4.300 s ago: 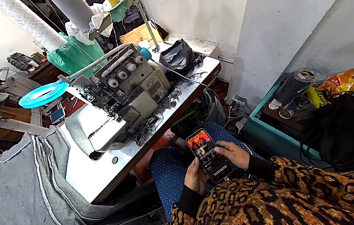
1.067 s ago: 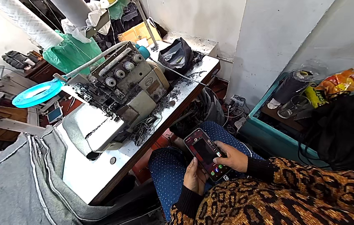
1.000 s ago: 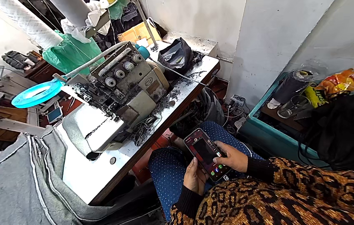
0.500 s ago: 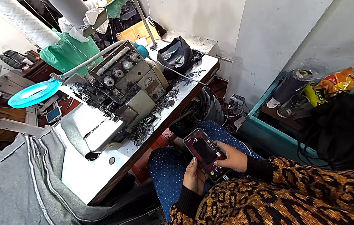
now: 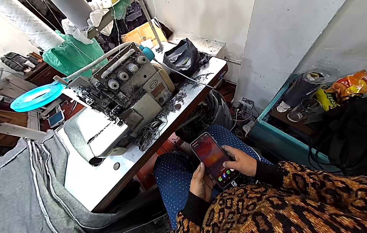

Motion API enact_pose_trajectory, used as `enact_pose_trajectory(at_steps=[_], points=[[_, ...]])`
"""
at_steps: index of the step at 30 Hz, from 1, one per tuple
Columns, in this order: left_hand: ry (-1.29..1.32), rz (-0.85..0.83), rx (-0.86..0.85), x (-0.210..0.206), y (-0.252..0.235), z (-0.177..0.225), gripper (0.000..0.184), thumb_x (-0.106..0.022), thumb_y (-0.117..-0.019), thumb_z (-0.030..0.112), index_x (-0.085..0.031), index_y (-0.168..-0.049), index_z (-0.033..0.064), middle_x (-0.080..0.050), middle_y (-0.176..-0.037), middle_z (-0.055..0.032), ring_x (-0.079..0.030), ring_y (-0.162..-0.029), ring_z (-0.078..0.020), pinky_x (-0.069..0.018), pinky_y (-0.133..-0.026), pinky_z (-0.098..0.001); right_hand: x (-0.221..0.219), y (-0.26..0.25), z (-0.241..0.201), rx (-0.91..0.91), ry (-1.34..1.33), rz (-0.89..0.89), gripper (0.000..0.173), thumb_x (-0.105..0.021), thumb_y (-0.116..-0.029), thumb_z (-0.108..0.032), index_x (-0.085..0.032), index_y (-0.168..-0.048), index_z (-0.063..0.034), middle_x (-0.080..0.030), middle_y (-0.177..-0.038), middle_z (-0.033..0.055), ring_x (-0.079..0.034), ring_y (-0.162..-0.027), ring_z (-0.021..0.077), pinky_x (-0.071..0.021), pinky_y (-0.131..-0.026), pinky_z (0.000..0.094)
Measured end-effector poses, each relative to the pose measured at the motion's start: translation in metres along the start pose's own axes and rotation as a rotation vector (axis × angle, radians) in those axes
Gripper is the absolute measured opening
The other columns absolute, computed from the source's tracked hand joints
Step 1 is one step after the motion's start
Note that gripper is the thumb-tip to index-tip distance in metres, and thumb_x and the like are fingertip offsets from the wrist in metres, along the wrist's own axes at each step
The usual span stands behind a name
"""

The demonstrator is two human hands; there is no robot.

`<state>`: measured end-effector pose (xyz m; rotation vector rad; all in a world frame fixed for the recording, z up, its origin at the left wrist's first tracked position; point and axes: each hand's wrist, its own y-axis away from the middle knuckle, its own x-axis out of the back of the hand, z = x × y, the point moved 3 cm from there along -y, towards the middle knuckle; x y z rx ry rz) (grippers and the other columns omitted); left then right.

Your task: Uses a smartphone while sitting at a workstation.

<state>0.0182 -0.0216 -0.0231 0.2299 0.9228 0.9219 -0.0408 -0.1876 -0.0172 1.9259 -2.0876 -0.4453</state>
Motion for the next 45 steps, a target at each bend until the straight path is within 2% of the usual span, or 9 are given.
enact_pose_trajectory(at_steps=[5, 8, 18, 25, 30, 38, 40, 43, 45], points=[[-0.021, 0.013, -0.004, -0.001, 0.000, 0.000, 0.041, -0.019, -0.1131, 0.023, -0.044, -0.136, -0.0006, -0.070, -0.109, -0.0162, -0.072, -0.095, -0.0251, -0.0606, -0.083, -0.0401, 0.006, -0.010, -0.002, 0.043, 0.089, 0.066, 0.027, -0.060, -0.1008, -0.014, -0.062, -0.123, 0.0024, -0.069, -0.107, 0.0133, -0.066, -0.097, 0.0136, -0.0524, -0.091, 0.0335], [-0.016, 0.009, 0.001, 0.000, 0.000, 0.001, 0.041, -0.019, -0.1131, 0.023, -0.044, -0.135, -0.0006, -0.070, -0.109, -0.0164, -0.072, -0.095, -0.0255, -0.0604, -0.083, -0.0405, 0.009, -0.014, -0.003, 0.082, 0.094, 0.096, 0.023, -0.054, -0.1059, -0.018, -0.066, -0.110, 0.0007, -0.066, -0.094, 0.0083, -0.063, -0.086, 0.0096, -0.0507, -0.084, 0.0309], [0.002, -0.010, 0.006, -0.001, -0.001, 0.001, 0.041, -0.018, -0.1131, 0.022, -0.046, -0.133, -0.0011, -0.071, -0.107, -0.0174, -0.074, -0.092, -0.0263, -0.0612, -0.083, -0.0408, 0.007, -0.010, -0.001, 0.065, 0.010, 0.079, 0.023, -0.053, -0.1057, -0.020, -0.064, -0.113, -0.0013, -0.069, -0.095, 0.0056, -0.067, -0.086, 0.0062, -0.0542, -0.084, 0.0269], [0.010, -0.019, 0.005, 0.000, 0.000, 0.000, 0.042, -0.017, -0.1129, 0.023, -0.046, -0.132, -0.0006, -0.072, -0.105, -0.0169, -0.074, -0.092, -0.0263, -0.0614, -0.082, -0.0408, 0.009, -0.012, -0.001, 0.104, 0.049, 0.093, 0.025, -0.047, -0.1070, -0.018, -0.066, -0.108, -0.0025, -0.068, -0.089, 0.0038, -0.066, -0.082, 0.0058, -0.0534, -0.080, 0.0277], [-0.002, -0.019, 0.002, 0.000, -0.001, 0.000, 0.041, -0.018, -0.1129, 0.023, -0.046, -0.131, -0.0010, -0.072, -0.105, -0.0170, -0.074, -0.092, -0.0261, -0.0614, -0.082, -0.0407, 0.011, -0.020, -0.003, 0.086, 0.127, 0.170, 0.028, -0.052, -0.1066, -0.019, -0.069, -0.091, -0.0021, -0.065, -0.076, 0.0038, -0.063, -0.072, 0.0082, -0.0511, -0.072, 0.0301], [0.009, -0.017, 0.009, 0.001, -0.001, -0.001, 0.041, -0.017, -0.1129, 0.022, -0.046, -0.131, -0.0010, -0.072, -0.105, -0.0169, -0.074, -0.092, -0.0264, -0.0613, -0.083, -0.0413, 0.010, -0.017, 0.001, 0.116, 0.107, 0.182, 0.030, -0.048, -0.1074, -0.018, -0.070, -0.095, -0.0023, -0.066, -0.078, 0.0028, -0.063, -0.074, 0.0066, -0.0513, -0.073, 0.0293], [0.006, -0.011, 0.009, 0.000, -0.001, -0.001, 0.041, -0.017, -0.1130, 0.022, -0.046, -0.131, -0.0013, -0.072, -0.105, -0.0169, -0.074, -0.092, -0.0264, -0.0613, -0.083, -0.0414, 0.011, -0.016, 0.001, 0.133, 0.135, 0.190, 0.030, -0.047, -0.1070, -0.018, -0.070, -0.095, -0.0021, -0.064, -0.077, 0.0021, -0.060, -0.073, 0.0062, -0.0489, -0.072, 0.0296], [-0.016, 0.008, 0.003, -0.001, -0.001, -0.001, 0.041, -0.018, -0.1130, 0.023, -0.047, -0.130, -0.0005, -0.072, -0.102, -0.0147, -0.073, -0.090, -0.0245, -0.0613, -0.081, -0.0402, 0.012, -0.016, 0.001, 0.159, 0.178, 0.207, 0.031, -0.048, -0.1065, -0.018, -0.067, -0.089, -0.0014, -0.054, -0.071, -0.0004, -0.050, -0.067, 0.0053, -0.0412, -0.067, 0.0284], [-0.019, 0.011, 0.003, -0.001, -0.001, -0.001, 0.041, -0.019, -0.1130, 0.024, -0.047, -0.130, -0.0002, -0.071, -0.101, -0.0141, -0.073, -0.090, -0.0236, -0.0613, -0.080, -0.0394, 0.012, -0.016, 0.001, 0.164, 0.176, 0.211, 0.031, -0.049, -0.1062, -0.017, -0.067, -0.088, -0.0007, -0.053, -0.070, -0.0003, -0.049, -0.067, 0.0057, -0.0405, -0.067, 0.0288]])
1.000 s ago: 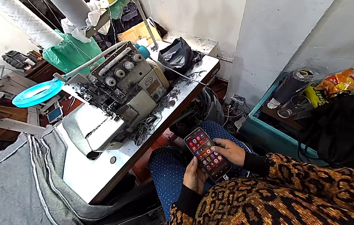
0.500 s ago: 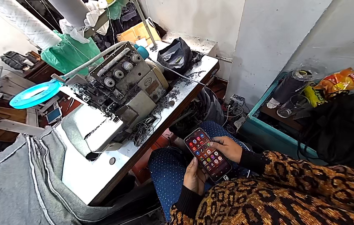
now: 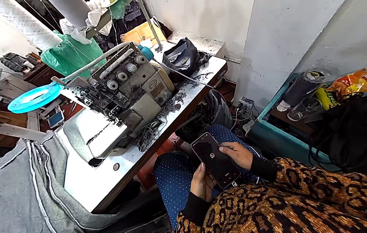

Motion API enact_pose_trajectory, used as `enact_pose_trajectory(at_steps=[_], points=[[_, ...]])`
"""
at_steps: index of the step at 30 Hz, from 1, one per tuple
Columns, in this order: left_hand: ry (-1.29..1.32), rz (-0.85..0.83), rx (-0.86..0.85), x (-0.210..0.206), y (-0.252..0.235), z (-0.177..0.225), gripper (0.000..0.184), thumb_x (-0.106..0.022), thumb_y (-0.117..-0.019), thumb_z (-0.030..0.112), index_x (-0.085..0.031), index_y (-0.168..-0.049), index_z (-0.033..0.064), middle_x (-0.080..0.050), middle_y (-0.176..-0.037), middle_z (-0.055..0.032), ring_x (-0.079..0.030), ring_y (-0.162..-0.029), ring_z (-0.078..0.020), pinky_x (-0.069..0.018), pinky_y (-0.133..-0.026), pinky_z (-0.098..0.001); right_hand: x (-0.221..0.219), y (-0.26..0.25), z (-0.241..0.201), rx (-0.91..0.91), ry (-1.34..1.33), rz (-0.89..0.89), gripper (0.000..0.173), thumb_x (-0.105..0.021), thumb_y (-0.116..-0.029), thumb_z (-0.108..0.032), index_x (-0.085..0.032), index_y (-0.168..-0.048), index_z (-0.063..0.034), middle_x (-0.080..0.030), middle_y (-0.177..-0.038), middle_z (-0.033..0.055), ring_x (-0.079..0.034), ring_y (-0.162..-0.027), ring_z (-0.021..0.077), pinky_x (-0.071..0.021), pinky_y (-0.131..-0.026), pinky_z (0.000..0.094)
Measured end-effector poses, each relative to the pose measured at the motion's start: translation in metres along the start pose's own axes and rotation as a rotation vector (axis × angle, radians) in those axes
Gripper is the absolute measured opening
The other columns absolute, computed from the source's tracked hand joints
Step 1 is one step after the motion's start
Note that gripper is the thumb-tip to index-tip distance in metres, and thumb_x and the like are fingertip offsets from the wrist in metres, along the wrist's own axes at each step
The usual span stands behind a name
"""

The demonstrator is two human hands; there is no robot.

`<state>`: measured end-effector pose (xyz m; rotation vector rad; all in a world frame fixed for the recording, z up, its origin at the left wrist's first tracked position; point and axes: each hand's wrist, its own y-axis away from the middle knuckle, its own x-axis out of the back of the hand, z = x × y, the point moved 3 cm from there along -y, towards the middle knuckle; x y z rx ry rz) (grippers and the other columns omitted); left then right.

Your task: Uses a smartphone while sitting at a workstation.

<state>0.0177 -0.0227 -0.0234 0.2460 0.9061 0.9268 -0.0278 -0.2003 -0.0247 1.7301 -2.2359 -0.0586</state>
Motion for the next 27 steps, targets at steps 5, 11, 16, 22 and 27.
enact_pose_trajectory(at_steps=[5, 11, 16, 22, 27], points=[[0.000, 0.006, 0.003, 0.0000, 0.0002, 0.0001, 0.040, -0.018, -0.1129, 0.023, -0.047, -0.130, -0.0002, -0.071, -0.100, -0.0140, -0.073, -0.089, -0.0234, -0.0612, -0.079, -0.0390, -0.0003, 0.0003, 0.0004, -0.016, -0.005, -0.014, 0.029, -0.049, -0.1060, -0.019, -0.066, -0.088, -0.0024, -0.053, -0.070, -0.0009, -0.050, -0.067, 0.0060, -0.0412, -0.067, 0.0291], [0.015, -0.011, 0.008, -0.0008, 0.0005, 0.0007, 0.041, -0.017, -0.1130, 0.023, -0.046, -0.131, -0.0006, -0.072, -0.103, -0.0162, -0.074, -0.090, -0.0258, -0.0617, -0.080, -0.0405, -0.0008, 0.0002, 0.0006, -0.012, -0.018, -0.013, 0.029, -0.049, -0.1060, -0.017, -0.066, -0.089, -0.0019, -0.053, -0.071, -0.0008, -0.050, -0.067, 0.0052, -0.0415, -0.067, 0.0279], [0.012, -0.018, 0.003, -0.0012, 0.0010, 0.0015, 0.042, -0.017, -0.1130, 0.022, -0.046, -0.131, -0.0014, -0.071, -0.104, -0.0168, -0.074, -0.092, -0.0258, -0.0614, -0.082, -0.0408, -0.0011, 0.0002, 0.0004, -0.016, -0.028, -0.018, 0.029, -0.048, -0.1062, -0.017, -0.068, -0.092, -0.0014, -0.058, -0.073, 0.0018, -0.054, -0.070, 0.0073, -0.0448, -0.069, 0.0305], [0.016, -0.017, 0.007, -0.0017, 0.0010, 0.0020, 0.042, -0.017, -0.1130, 0.023, -0.046, -0.131, -0.0012, -0.071, -0.105, -0.0171, -0.074, -0.092, -0.0265, -0.0613, -0.082, -0.0412, -0.0007, 0.0003, 0.0015, -0.012, -0.052, -0.015, 0.030, -0.047, -0.1061, -0.019, -0.067, -0.091, -0.0028, -0.059, -0.074, 0.0006, -0.057, -0.070, 0.0055, -0.0468, -0.070, 0.0292], [0.020, -0.016, 0.011, -0.0014, 0.0003, 0.0018, 0.042, -0.017, -0.1131, 0.023, -0.046, -0.131, -0.0013, -0.071, -0.105, -0.0171, -0.074, -0.092, -0.0264, -0.0613, -0.082, -0.0409, -0.0007, 0.0009, 0.0018, -0.001, -0.059, -0.010, 0.034, -0.044, -0.1076, -0.020, -0.068, -0.093, -0.0006, -0.060, -0.076, 0.0028, -0.058, -0.074, 0.0069, -0.0472, -0.072, 0.0302]])
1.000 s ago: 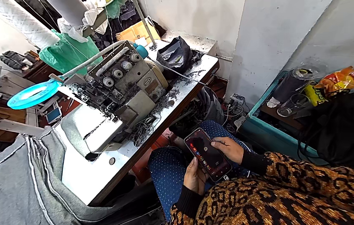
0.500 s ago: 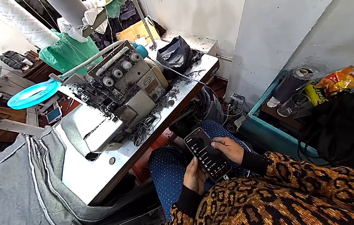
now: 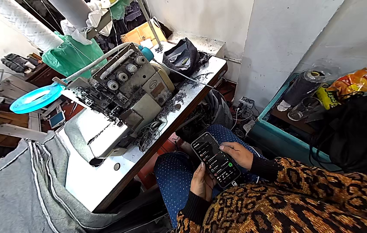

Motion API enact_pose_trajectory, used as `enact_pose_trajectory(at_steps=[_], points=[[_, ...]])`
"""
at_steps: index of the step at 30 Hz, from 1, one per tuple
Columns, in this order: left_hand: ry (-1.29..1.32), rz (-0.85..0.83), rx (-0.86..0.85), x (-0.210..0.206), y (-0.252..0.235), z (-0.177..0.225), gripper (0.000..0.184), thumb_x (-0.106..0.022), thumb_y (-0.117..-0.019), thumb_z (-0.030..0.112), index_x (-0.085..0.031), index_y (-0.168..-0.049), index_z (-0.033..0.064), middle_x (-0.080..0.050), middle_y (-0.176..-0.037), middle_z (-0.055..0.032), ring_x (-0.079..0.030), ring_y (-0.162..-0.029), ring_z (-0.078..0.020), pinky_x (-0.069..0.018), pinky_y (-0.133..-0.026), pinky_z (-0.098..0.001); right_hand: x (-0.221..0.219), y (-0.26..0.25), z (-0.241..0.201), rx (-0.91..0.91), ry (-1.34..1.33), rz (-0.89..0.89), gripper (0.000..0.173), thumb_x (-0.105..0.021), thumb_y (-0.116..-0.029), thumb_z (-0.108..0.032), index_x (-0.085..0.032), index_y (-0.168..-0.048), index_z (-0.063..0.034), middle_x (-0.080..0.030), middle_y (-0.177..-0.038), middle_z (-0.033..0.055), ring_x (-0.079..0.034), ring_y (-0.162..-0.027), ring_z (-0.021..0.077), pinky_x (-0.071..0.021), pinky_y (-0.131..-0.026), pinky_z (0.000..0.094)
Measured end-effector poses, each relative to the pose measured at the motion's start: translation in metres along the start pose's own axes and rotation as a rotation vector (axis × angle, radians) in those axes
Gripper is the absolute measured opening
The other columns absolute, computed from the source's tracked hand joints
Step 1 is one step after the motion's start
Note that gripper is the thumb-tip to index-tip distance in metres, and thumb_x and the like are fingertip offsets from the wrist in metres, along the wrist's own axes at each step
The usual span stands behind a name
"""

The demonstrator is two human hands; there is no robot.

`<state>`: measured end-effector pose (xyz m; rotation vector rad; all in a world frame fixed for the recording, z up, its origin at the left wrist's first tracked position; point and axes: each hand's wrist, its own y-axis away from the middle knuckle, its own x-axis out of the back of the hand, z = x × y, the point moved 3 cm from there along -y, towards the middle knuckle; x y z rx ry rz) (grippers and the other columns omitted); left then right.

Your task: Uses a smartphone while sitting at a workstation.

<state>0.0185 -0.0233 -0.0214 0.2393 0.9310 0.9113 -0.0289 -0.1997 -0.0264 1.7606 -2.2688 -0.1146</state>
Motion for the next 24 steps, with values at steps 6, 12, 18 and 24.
enact_pose_trajectory(at_steps=[6, 12, 18, 24], points=[[0.002, 0.005, 0.002, 0.0003, -0.0003, -0.0005, 0.042, -0.017, -0.1130, 0.022, -0.046, -0.131, -0.0012, -0.071, -0.104, -0.0174, -0.074, -0.091, -0.0265, -0.0614, -0.082, -0.0410, 0.0000, 0.0026, -0.0017, -0.035, -0.019, 0.017, 0.041, -0.040, -0.1104, -0.025, -0.070, -0.109, 0.0023, -0.069, -0.092, 0.0093, -0.064, -0.088, 0.0112, -0.0510, -0.085, 0.0349], [0.007, 0.001, 0.003, 0.0006, -0.0004, -0.0010, 0.042, -0.016, -0.1130, 0.023, -0.046, -0.131, -0.0010, -0.072, -0.104, -0.0171, -0.074, -0.092, -0.0264, -0.0615, -0.082, -0.0409, -0.0005, 0.0028, -0.0018, -0.057, -0.050, 0.014, 0.041, -0.039, -0.1106, -0.025, -0.070, -0.108, 0.0018, -0.068, -0.091, 0.0083, -0.064, -0.087, 0.0099, -0.0514, -0.084, 0.0332], [0.008, 0.006, 0.006, 0.0017, -0.0013, -0.0014, 0.042, -0.017, -0.1132, 0.023, -0.046, -0.132, -0.0011, -0.072, -0.105, -0.0173, -0.074, -0.091, -0.0267, -0.0616, -0.081, -0.0409, -0.0007, 0.0019, 0.0008, -0.055, -0.036, 0.011, 0.041, -0.039, -0.1105, -0.026, -0.070, -0.107, 0.0014, -0.068, -0.090, 0.0082, -0.064, -0.087, 0.0106, -0.0511, -0.084, 0.0342], [0.003, 0.007, 0.006, 0.0018, -0.0012, -0.0017, 0.042, -0.017, -0.1131, 0.022, -0.046, -0.132, -0.0013, -0.071, -0.105, -0.0173, -0.073, -0.093, -0.0264, -0.0613, -0.082, -0.0411, 0.0001, 0.0004, 0.0041, -0.013, -0.002, -0.005, 0.039, -0.041, -0.1093, -0.025, -0.069, -0.099, -0.0003, -0.065, -0.084, 0.0057, -0.062, -0.082, 0.0098, -0.0497, -0.080, 0.0341]])
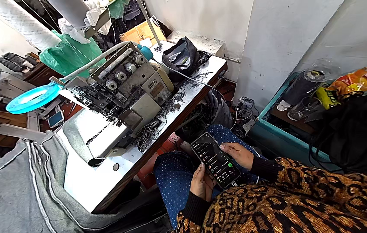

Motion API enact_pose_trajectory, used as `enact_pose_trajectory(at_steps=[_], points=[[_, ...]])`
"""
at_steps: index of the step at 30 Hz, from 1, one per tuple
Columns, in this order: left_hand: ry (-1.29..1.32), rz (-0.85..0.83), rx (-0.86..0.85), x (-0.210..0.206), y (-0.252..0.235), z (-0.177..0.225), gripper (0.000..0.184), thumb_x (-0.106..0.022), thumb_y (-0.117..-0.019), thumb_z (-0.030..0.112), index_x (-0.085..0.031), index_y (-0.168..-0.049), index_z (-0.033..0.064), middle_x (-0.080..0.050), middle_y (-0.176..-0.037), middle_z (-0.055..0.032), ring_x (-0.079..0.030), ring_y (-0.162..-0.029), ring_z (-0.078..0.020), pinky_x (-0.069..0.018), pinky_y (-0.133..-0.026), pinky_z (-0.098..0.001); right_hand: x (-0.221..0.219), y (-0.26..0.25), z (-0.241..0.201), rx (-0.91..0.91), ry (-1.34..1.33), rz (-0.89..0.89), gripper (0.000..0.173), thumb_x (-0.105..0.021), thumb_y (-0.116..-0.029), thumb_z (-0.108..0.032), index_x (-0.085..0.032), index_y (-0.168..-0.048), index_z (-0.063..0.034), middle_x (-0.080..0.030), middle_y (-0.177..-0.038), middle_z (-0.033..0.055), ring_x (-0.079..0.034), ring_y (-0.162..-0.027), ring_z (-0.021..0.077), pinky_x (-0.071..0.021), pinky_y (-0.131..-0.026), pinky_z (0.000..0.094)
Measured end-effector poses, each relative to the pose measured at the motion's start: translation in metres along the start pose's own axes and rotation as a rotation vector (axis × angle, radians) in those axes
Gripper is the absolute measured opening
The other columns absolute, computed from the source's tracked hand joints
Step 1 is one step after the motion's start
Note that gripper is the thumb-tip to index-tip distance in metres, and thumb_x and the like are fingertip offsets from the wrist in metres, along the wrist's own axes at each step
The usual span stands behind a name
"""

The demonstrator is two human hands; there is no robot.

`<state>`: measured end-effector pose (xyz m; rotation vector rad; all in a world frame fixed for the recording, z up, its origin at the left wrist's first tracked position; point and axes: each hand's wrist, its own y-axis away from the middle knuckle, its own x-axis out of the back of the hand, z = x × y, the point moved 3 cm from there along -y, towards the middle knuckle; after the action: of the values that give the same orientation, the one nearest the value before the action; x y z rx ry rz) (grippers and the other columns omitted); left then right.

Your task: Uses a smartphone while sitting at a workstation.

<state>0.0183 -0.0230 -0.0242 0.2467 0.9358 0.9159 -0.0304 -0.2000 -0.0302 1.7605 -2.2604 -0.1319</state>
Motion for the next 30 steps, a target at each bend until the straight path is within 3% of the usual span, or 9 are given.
enact_pose_trajectory(at_steps=[22, 30], points=[[0.010, -0.004, 0.001, -0.0001, -0.0001, -0.0004, 0.042, -0.016, -0.1131, 0.023, -0.046, -0.131, -0.0013, -0.072, -0.104, -0.0172, -0.074, -0.092, -0.0264, -0.0615, -0.082, -0.0411, 0.0006, -0.0005, 0.0022, 0.026, -0.012, -0.023, 0.031, -0.045, -0.1066, -0.021, -0.067, -0.093, -0.0030, -0.059, -0.076, -0.0006, -0.056, -0.074, 0.0041, -0.0462, -0.072, 0.0279], [-0.001, 0.002, 0.004, 0.0000, -0.0001, 0.0005, 0.042, -0.016, -0.1132, 0.023, -0.046, -0.132, -0.0016, -0.071, -0.105, -0.0171, -0.073, -0.092, -0.0264, -0.0612, -0.082, -0.0411, 0.0009, 0.0035, -0.0039, -0.033, -0.045, -0.079, 0.026, -0.046, -0.1045, -0.015, -0.067, -0.107, -0.0004, -0.065, -0.088, 0.0031, -0.060, -0.082, 0.0058, -0.0489, -0.079, 0.0292]])
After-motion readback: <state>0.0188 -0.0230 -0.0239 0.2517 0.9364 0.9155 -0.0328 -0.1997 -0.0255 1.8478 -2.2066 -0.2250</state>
